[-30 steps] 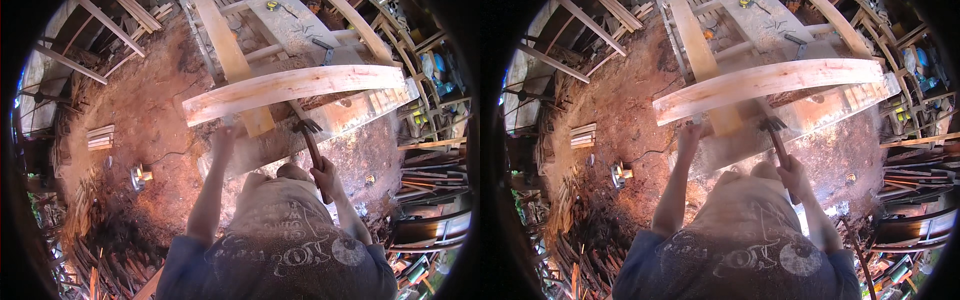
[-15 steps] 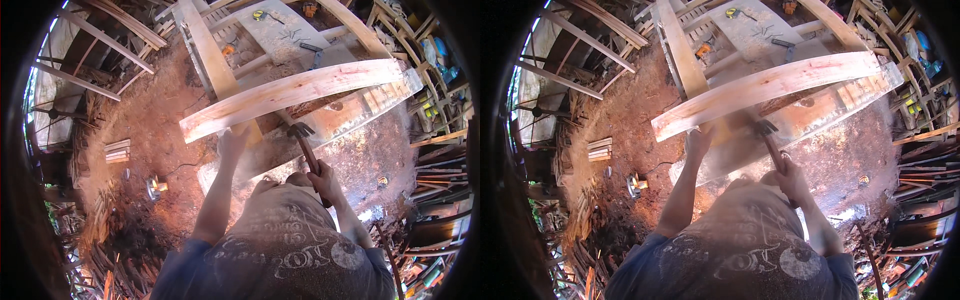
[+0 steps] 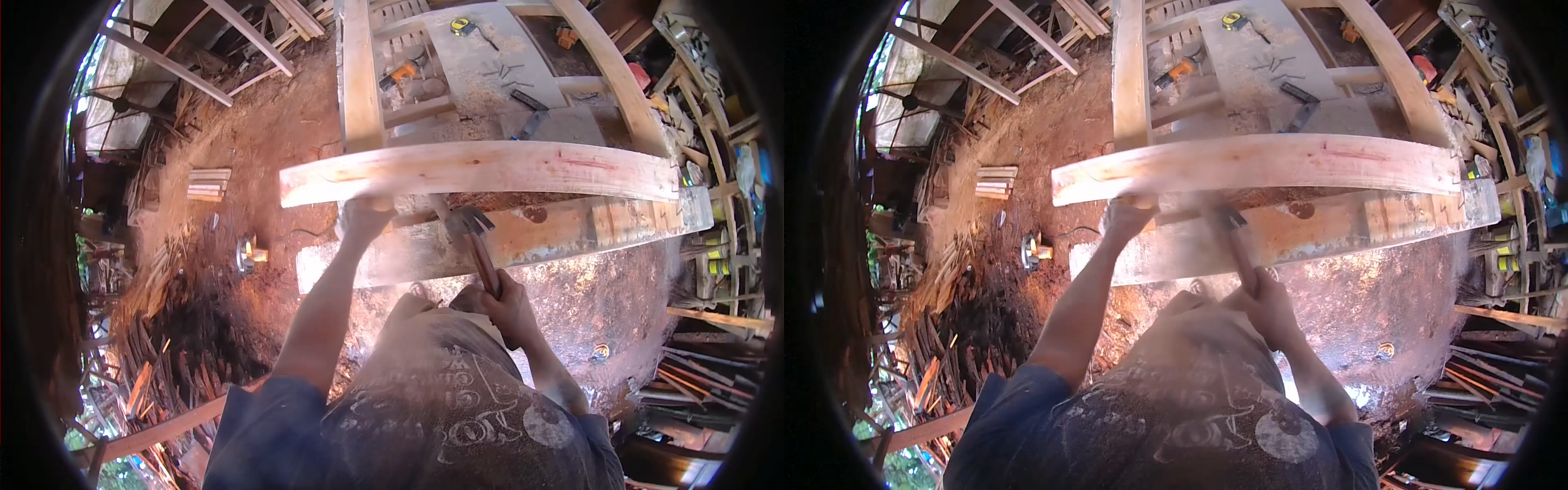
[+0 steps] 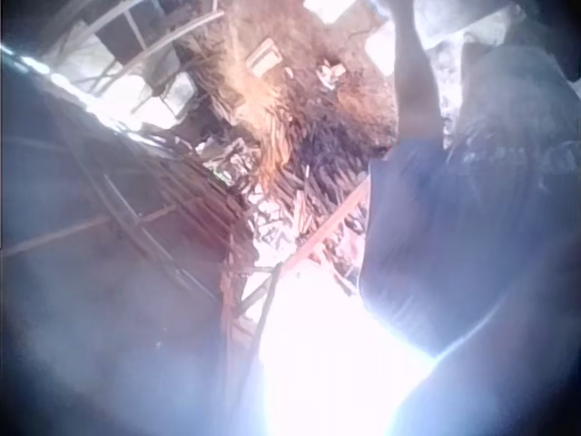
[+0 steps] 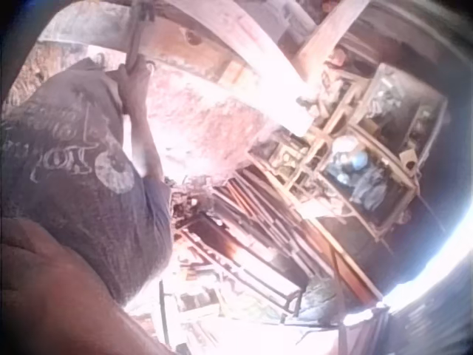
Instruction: The person positions wooden boards onto a wooden frame and secures them by hammering nails into the joints with a hammer.
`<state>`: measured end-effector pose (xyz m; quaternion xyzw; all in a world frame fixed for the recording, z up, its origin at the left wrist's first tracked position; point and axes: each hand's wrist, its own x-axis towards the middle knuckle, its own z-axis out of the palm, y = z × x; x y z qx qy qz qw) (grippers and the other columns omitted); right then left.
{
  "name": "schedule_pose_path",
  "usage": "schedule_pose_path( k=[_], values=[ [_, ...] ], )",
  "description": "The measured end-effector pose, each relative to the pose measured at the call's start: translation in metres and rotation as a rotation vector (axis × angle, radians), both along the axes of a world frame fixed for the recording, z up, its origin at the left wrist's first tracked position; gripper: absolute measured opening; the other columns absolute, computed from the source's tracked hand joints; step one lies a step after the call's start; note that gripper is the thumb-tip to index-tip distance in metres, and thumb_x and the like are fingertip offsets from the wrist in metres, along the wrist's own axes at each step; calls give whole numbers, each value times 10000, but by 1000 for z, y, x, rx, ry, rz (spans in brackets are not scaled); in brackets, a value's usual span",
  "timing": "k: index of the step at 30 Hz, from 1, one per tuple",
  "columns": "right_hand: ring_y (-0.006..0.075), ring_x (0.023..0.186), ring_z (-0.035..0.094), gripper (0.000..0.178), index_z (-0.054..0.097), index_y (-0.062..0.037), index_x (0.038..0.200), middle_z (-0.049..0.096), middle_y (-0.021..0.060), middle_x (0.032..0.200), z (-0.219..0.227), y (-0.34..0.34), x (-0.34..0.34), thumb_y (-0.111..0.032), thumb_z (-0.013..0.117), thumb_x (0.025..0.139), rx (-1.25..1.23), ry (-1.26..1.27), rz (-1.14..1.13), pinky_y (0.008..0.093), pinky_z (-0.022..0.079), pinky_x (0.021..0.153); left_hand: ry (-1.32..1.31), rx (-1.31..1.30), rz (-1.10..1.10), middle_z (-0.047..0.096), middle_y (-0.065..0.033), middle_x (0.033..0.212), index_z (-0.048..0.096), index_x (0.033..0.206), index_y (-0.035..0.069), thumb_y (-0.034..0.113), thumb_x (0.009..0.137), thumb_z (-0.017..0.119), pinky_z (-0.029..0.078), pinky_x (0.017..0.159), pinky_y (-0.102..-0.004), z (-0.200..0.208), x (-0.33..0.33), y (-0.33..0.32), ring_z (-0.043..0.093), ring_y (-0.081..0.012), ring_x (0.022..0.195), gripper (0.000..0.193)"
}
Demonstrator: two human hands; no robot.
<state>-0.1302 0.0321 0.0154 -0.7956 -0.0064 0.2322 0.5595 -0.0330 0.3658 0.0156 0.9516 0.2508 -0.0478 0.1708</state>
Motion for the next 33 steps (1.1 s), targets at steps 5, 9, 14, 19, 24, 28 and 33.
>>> schedule_pose_path(
  k=[5,9,14,19,24,28,33],
  values=[
    [265,561,656,272,596,40,1018,627,187,667,3,-17,8,-176,638,858,10,36,67,411,510,545,199,32,110,747,-225,1064,689,1214,-15,472,667,847,579,896,-444,63,1,-24,729,-352,1005,749],
    [286,588,667,287,597,47,1016,638,204,692,-1,-9,11,-184,654,855,-11,28,103,429,509,573,170,-52,178,653,-282,1222,450,1369,-170,559,710,857,572,930,-436,23,-46,-19,675,-366,1121,1064],
    [271,579,658,308,607,48,1031,648,201,721,-17,6,-10,-195,675,855,-62,-73,106,424,512,569,165,-66,104,652,-296,1235,506,1349,-156,632,756,813,547,958,-465,9,-87,-8,667,-391,1118,1034],
    [141,520,595,247,611,23,1059,602,69,679,5,39,-7,-161,641,896,80,206,-45,312,474,464,29,-341,272,739,-190,837,768,991,-21,528,946,667,545,781,-399,-2,-124,64,712,-265,803,560],
    [127,518,560,217,614,14,1007,577,47,651,1,66,-17,-177,651,912,69,129,-147,311,449,473,-111,-490,416,649,-43,711,754,1046,8,408,991,650,473,583,-335,-25,-163,151,588,-145,626,417],
    [136,500,559,242,607,33,954,581,63,646,-1,85,-11,-198,659,908,54,89,-202,328,436,455,-154,-597,426,449,36,633,669,1109,15,388,1029,561,303,418,-263,-1,-145,168,391,-74,473,397],
    [139,484,556,221,578,23,901,575,65,624,20,97,-47,-184,652,915,35,46,-327,328,440,442,-23,-1317,415,518,16,725,652,1108,-41,155,1030,469,327,445,-223,-9,-151,153,433,-57,580,279]
  ],
)
